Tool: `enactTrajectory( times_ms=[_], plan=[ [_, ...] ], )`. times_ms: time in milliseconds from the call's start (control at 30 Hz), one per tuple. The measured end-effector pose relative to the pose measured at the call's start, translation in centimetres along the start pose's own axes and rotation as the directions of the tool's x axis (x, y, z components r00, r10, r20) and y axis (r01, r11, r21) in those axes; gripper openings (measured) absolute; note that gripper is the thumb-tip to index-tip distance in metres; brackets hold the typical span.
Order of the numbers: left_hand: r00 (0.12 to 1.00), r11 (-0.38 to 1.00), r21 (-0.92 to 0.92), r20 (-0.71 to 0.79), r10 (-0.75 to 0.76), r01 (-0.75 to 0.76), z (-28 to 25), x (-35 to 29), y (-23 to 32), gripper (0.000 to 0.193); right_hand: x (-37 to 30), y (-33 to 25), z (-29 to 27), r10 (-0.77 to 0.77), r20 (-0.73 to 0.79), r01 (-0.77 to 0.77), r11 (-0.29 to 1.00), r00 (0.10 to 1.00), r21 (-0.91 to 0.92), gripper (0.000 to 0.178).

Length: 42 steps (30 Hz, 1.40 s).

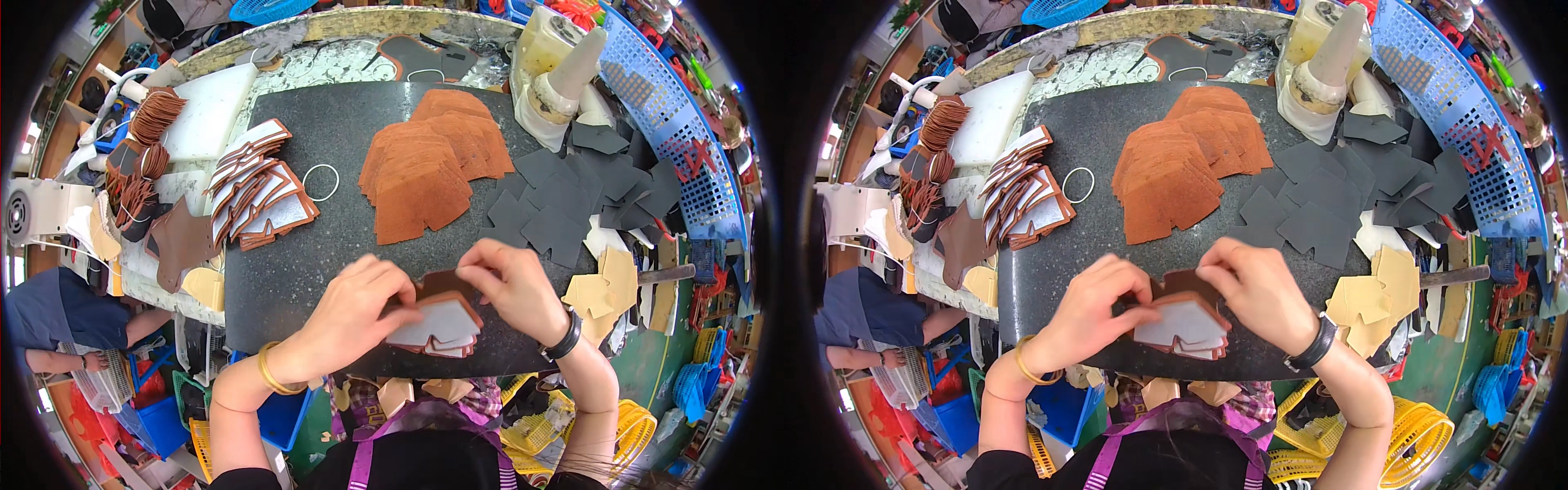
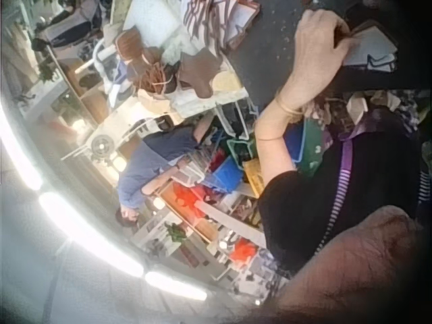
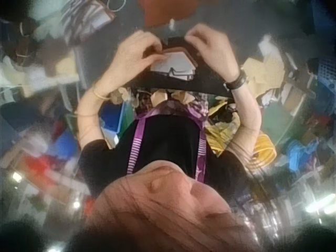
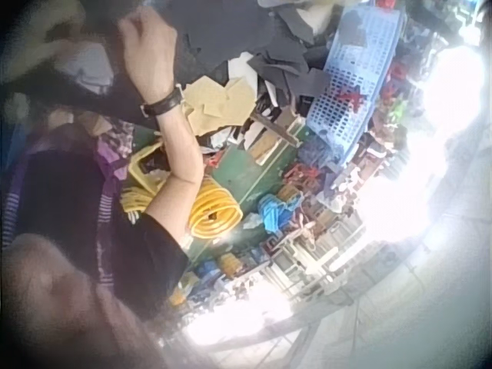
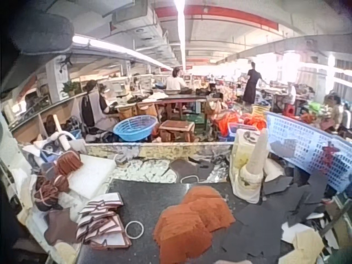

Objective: The person assembles shoe components by repeatedly aligning leather cutouts, fabric linings, and inner patches on top of each other by hand to form stacked layers.

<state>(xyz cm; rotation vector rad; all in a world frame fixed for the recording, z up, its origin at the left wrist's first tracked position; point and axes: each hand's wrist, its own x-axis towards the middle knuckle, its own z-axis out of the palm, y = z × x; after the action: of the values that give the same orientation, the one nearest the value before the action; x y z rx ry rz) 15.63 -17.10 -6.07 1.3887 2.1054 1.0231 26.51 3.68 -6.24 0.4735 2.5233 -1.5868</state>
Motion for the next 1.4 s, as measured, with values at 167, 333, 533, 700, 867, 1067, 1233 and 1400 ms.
enactTrajectory(
  times_ms=[167, 333, 533, 700, 867, 1067, 1233, 1400],
  plan=[
    [0.949, 0.945, -0.203, 0.240, -0.206, 0.257, -1.0, 0.7, 1.6, 0.020, -1.6, 0.4, -2.1, 0.053, -0.220, 0.042, 0.913, 0.974, 0.406, 0.012],
    [0.998, 0.996, 0.073, -0.016, 0.056, -0.055, 2.2, 0.3, -0.6, 0.023, -1.6, 1.1, -1.0, -0.020, -0.296, 0.029, 0.999, 0.955, 0.027, 0.009],
    [0.995, 0.990, -0.129, 0.091, -0.042, 0.053, -0.7, 0.9, 0.0, 0.017, -0.7, 2.1, -0.5, -0.438, -0.430, 0.212, 0.852, 0.790, -0.479, 0.010],
    [0.993, 0.995, 0.052, 0.088, 0.076, -0.080, 0.9, 2.2, -1.6, 0.021, -0.6, 1.8, -0.2, -0.272, -0.293, 0.230, 0.958, 0.916, -0.170, 0.011],
    [0.992, 0.996, 0.007, 0.095, 0.087, -0.088, 0.5, 2.1, -1.9, 0.020, -0.6, 2.9, -2.2, 0.172, -0.005, -0.119, 0.700, 0.985, 0.705, 0.010],
    [0.885, 0.786, -0.488, 0.440, -0.154, 0.379, -6.9, 0.4, -1.2, 0.016, -2.9, 0.3, -0.4, -0.195, -0.526, 0.252, 0.967, 0.828, 0.037, 0.035],
    [0.940, 0.639, -0.693, 0.292, -0.177, 0.335, -9.6, 0.1, -0.3, 0.020, -2.6, 1.4, 1.1, -0.717, 0.046, 0.497, 0.433, 0.695, -0.752, 0.029],
    [0.926, 0.670, -0.647, 0.328, -0.187, 0.364, -7.9, 0.8, 0.5, 0.018, -0.6, 1.3, 0.7, -0.564, -0.214, 0.374, 0.741, 0.798, -0.558, 0.049]
  ],
)
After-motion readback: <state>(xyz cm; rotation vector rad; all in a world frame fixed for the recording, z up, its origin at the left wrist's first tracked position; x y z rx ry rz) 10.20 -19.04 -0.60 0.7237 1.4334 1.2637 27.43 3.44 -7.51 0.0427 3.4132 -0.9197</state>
